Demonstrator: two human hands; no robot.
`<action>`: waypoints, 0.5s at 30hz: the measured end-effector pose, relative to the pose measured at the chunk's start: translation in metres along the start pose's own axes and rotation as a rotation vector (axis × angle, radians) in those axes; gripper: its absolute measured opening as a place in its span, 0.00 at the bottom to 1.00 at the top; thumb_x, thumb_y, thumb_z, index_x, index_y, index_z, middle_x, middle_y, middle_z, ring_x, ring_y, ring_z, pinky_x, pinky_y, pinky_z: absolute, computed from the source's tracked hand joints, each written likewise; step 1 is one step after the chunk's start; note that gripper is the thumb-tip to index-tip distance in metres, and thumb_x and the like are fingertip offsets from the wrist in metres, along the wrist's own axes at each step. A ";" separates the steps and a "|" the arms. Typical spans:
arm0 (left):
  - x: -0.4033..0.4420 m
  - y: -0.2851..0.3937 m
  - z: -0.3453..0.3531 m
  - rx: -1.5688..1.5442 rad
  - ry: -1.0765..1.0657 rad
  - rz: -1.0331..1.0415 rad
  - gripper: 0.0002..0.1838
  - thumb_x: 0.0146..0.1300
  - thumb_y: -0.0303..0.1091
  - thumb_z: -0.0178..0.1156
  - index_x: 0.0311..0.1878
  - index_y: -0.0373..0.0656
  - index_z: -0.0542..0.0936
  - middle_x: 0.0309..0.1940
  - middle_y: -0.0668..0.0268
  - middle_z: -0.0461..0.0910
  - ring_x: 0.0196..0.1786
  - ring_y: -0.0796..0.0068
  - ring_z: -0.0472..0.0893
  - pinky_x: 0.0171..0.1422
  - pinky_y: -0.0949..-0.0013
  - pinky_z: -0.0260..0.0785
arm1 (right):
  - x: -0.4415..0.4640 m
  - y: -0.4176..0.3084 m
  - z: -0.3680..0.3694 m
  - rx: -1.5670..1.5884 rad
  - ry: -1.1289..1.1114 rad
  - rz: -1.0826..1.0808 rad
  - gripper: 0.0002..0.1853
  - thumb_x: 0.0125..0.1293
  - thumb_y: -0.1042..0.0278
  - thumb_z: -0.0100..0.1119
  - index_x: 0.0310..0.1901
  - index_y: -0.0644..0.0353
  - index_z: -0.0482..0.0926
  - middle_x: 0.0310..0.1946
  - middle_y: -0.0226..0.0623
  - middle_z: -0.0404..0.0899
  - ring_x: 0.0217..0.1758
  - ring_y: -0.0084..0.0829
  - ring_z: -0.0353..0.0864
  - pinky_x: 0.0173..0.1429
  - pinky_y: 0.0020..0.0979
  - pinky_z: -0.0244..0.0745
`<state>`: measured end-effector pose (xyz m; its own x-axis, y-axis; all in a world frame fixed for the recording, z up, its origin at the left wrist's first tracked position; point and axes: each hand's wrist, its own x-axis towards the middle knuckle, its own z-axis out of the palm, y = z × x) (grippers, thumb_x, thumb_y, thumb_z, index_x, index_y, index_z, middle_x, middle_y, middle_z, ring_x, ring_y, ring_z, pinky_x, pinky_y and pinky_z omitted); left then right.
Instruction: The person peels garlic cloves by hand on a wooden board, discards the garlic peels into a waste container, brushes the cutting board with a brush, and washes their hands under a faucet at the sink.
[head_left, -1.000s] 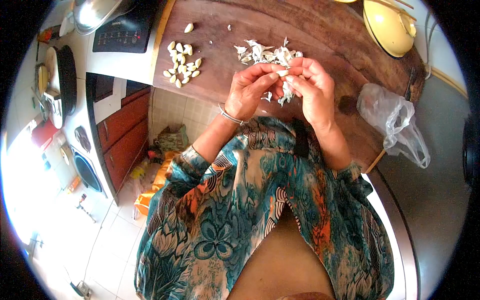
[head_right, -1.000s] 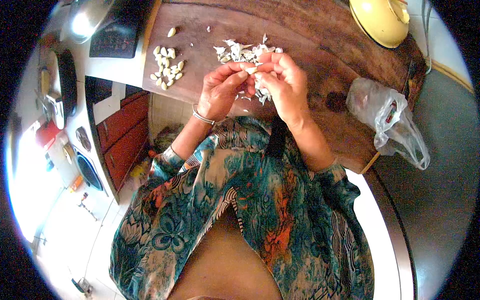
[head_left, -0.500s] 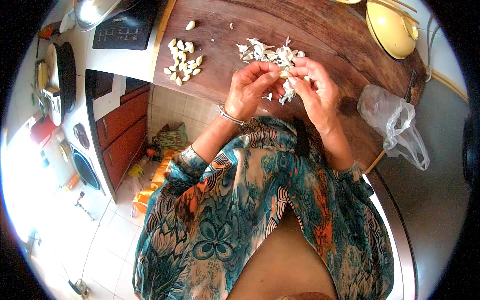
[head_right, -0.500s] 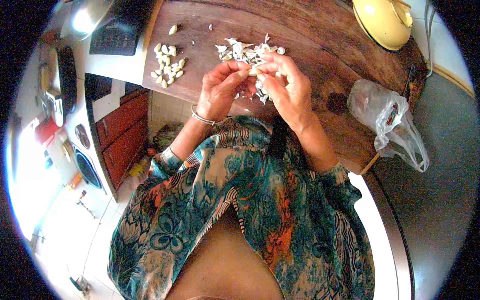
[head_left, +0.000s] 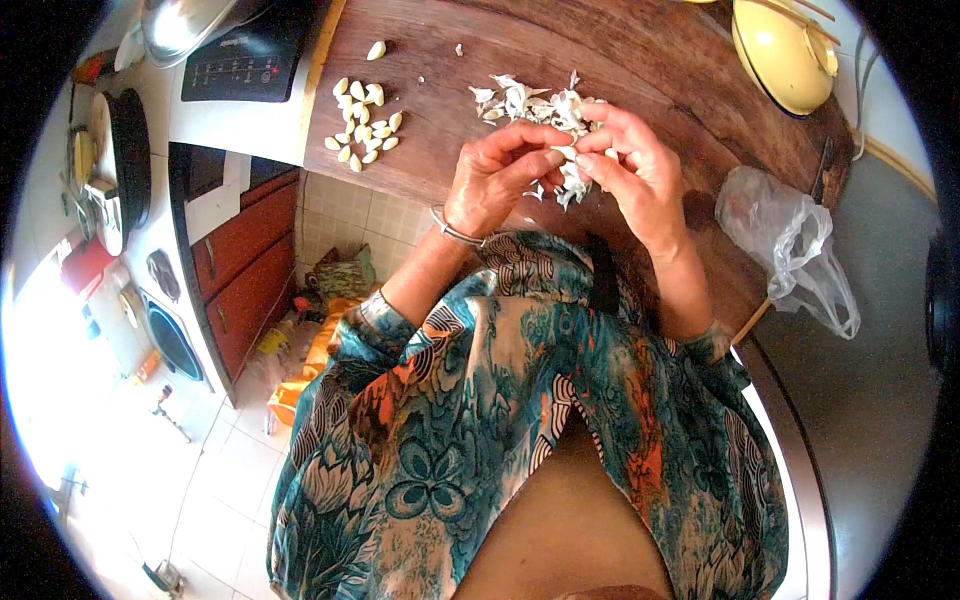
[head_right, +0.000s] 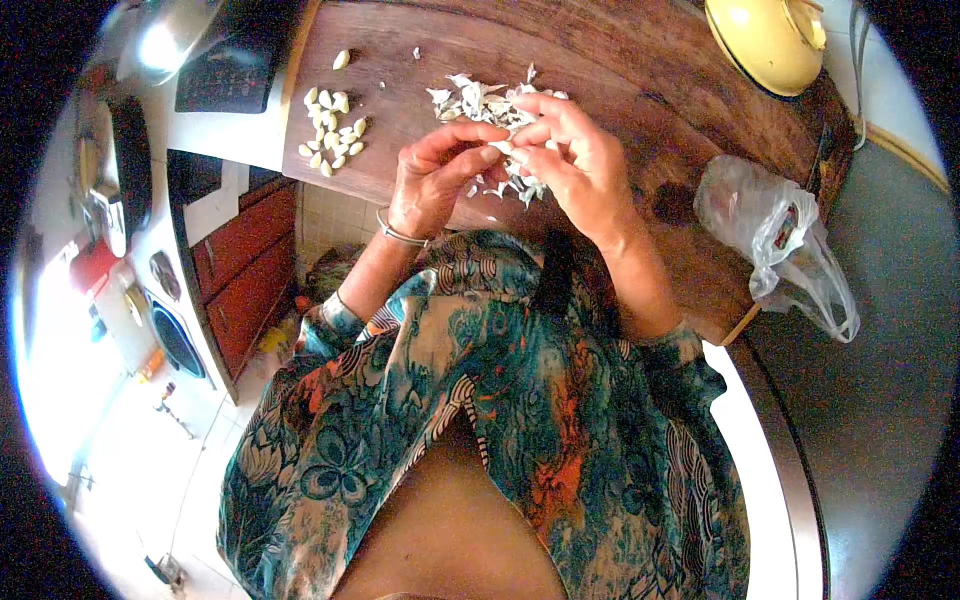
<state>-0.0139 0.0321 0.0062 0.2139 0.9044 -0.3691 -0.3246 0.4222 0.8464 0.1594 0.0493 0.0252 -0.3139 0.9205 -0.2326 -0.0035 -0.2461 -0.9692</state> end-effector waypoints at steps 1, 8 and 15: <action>0.000 0.001 0.000 0.016 -0.011 0.014 0.08 0.60 0.24 0.56 0.42 0.36 0.78 0.30 0.65 0.79 0.32 0.79 0.78 0.39 0.77 0.72 | 0.001 0.000 -0.001 0.000 -0.015 0.007 0.21 0.60 0.77 0.54 0.56 0.63 0.68 0.32 0.30 0.78 0.34 0.18 0.75 0.41 0.20 0.71; 0.003 -0.007 -0.002 0.094 -0.043 0.105 0.06 0.60 0.26 0.58 0.40 0.37 0.78 0.32 0.68 0.78 0.31 0.83 0.75 0.36 0.78 0.71 | 0.001 0.003 0.008 0.042 0.078 0.009 0.18 0.58 0.79 0.53 0.51 0.63 0.70 0.30 0.28 0.76 0.32 0.16 0.73 0.39 0.19 0.69; 0.003 -0.011 -0.001 0.153 -0.043 0.136 0.04 0.61 0.26 0.58 0.38 0.37 0.77 0.30 0.68 0.78 0.30 0.83 0.75 0.36 0.79 0.70 | 0.000 0.016 0.021 0.058 0.228 -0.004 0.13 0.54 0.81 0.52 0.43 0.64 0.72 0.30 0.29 0.75 0.32 0.17 0.72 0.38 0.19 0.68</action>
<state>-0.0106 0.0304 -0.0052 0.2182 0.9475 -0.2336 -0.2103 0.2794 0.9369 0.1395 0.0393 0.0113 -0.0916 0.9646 -0.2474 -0.0605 -0.2533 -0.9655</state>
